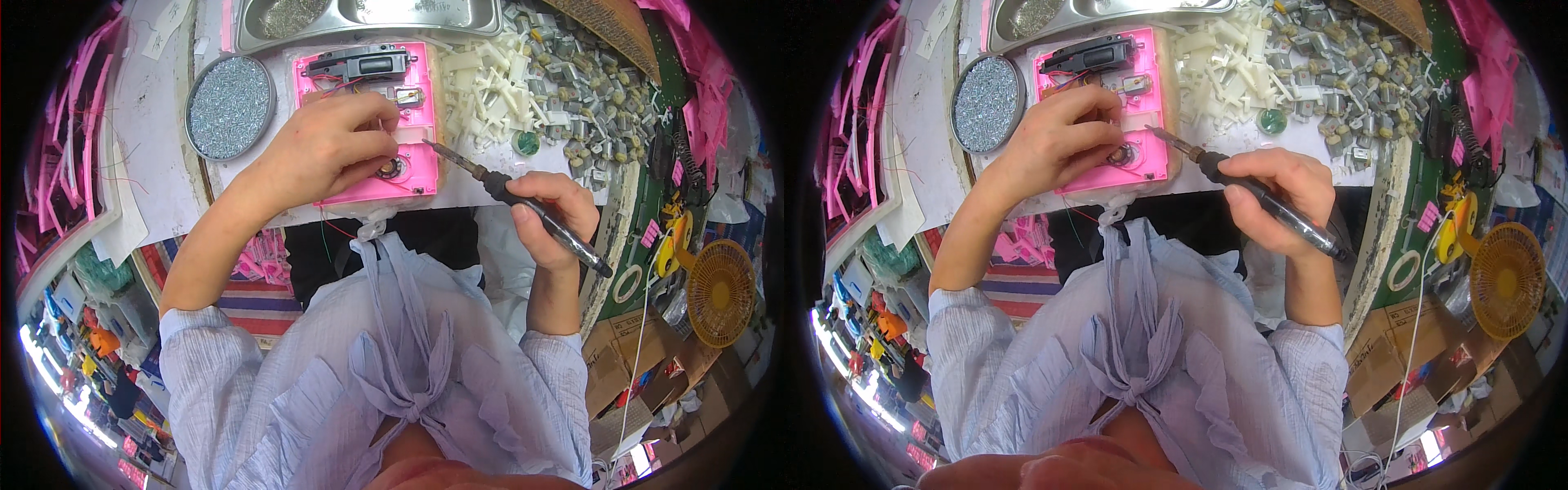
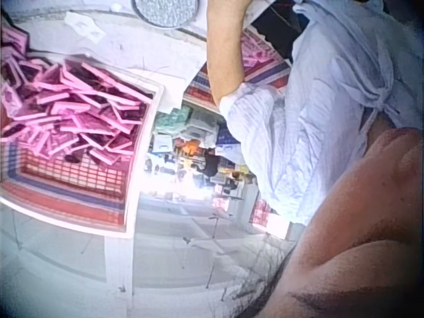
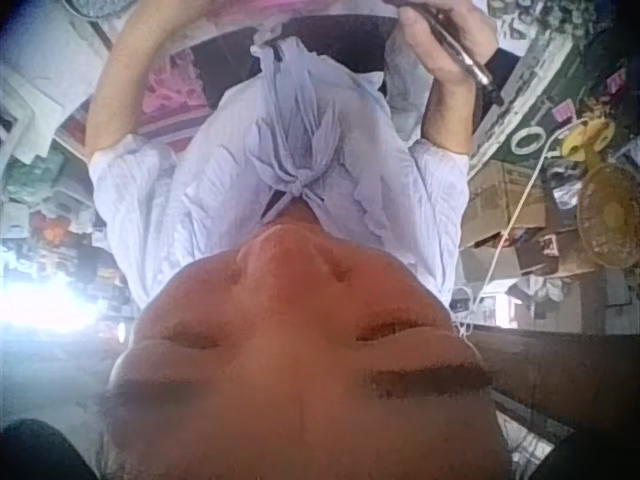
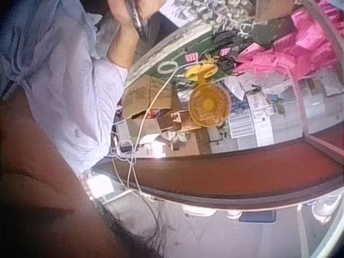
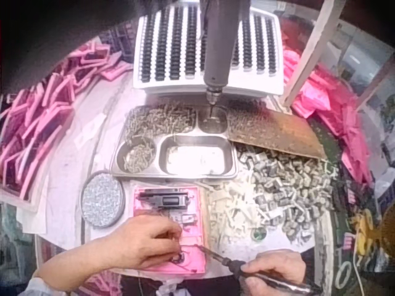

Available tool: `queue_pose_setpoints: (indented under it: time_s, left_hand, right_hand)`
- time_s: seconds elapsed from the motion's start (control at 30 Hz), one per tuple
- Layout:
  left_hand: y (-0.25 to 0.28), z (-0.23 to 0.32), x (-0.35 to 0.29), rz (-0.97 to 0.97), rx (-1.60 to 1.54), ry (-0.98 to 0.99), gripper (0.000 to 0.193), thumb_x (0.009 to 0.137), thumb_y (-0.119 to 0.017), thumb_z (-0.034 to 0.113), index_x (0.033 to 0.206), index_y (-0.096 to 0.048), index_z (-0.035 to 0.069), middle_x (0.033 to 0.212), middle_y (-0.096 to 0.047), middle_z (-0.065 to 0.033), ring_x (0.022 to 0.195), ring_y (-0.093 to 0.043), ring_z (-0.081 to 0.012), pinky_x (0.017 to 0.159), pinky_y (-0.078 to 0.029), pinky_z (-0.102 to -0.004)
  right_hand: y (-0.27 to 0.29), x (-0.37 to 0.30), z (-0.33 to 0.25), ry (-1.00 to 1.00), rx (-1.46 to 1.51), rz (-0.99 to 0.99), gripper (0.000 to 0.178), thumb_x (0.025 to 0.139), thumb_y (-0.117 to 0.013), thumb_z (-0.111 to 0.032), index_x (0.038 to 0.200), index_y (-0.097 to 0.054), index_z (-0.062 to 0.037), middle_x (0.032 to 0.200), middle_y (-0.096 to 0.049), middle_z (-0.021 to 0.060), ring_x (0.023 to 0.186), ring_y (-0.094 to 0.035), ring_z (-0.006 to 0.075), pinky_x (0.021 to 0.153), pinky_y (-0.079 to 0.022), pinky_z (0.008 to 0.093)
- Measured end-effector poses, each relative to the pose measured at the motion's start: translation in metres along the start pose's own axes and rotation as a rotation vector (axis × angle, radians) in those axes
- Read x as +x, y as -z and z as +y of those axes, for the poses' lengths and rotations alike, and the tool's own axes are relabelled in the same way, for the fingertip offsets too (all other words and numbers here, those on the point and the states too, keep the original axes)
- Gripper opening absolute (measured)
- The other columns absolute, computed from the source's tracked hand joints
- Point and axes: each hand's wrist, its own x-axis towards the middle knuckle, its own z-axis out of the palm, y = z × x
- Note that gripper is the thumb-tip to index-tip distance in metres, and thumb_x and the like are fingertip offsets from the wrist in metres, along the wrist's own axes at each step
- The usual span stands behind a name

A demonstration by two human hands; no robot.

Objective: Soldering internal wires and components into a pink plastic electronic toy housing.

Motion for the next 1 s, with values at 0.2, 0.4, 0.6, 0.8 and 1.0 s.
queue_pose_setpoints:
  time_s: [0.2, 0.4, 0.6, 0.8, 1.0]
  left_hand:
    - [-0.004, 0.002, 0.003, 0.018, 0.125, -0.044, 0.023, 0.075, -0.078, 0.005, 0.094, -0.065, 0.005, 0.11, -0.064, -0.0111, 0.094, -0.066, -0.0315, 0.079, -0.055, -0.0407]
    - [-0.017, 0.016, -0.001, 0.073, 0.219, 0.078, 0.026, 0.072, -0.076, 0.004, 0.093, -0.061, 0.005, 0.116, -0.062, -0.0117, 0.093, -0.064, -0.0317, 0.079, -0.054, -0.0407]
    - [-0.023, 0.018, -0.004, 0.149, 0.21, 0.096, 0.027, 0.069, -0.077, 0.003, 0.092, -0.061, 0.005, 0.117, -0.062, -0.0127, 0.09, -0.064, -0.0318, 0.078, -0.054, -0.0412]
    - [-0.012, 0.013, -0.002, 0.05, 0.146, 0.053, 0.025, 0.073, -0.078, 0.005, 0.095, -0.067, 0.007, 0.116, -0.063, -0.0112, 0.092, -0.065, -0.0296, 0.078, -0.054, -0.0408]
    - [-0.009, 0.012, 0.0, 0.009, 0.156, 0.053, 0.023, 0.076, -0.077, 0.006, 0.096, -0.067, 0.007, 0.115, -0.064, -0.0108, 0.096, -0.065, -0.0305, 0.08, -0.055, -0.0403]
  right_hand:
    - [0.002, 0.0, 0.0, -0.013, 0.001, 0.0, 0.022, 0.078, -0.076, -0.004, 0.099, -0.073, 0.0003, 0.08, -0.071, 0.0077, 0.057, -0.058, 0.0105, 0.053, -0.042, 0.0236]
    - [0.001, -0.003, 0.003, 0.001, -0.006, 0.014, 0.022, 0.077, -0.076, -0.005, 0.099, -0.073, 0.0002, 0.081, -0.072, 0.008, 0.057, -0.058, 0.0103, 0.053, -0.042, 0.0235]
    - [0.002, -0.001, 0.002, -0.005, 0.004, 0.011, 0.022, 0.078, -0.076, -0.005, 0.099, -0.073, 0.0006, 0.081, -0.072, 0.0081, 0.057, -0.058, 0.0101, 0.053, -0.042, 0.0229]
    - [0.001, -0.002, 0.002, -0.003, 0.019, 0.008, 0.022, 0.079, -0.077, -0.005, 0.099, -0.073, 0.0006, 0.081, -0.072, 0.0079, 0.057, -0.058, 0.01, 0.053, -0.042, 0.0228]
    - [-0.001, -0.001, 0.0, -0.017, 0.009, -0.015, 0.022, 0.079, -0.077, -0.005, 0.1, -0.073, 0.0001, 0.082, -0.072, 0.0083, 0.059, -0.059, 0.0106, 0.054, -0.043, 0.0235]
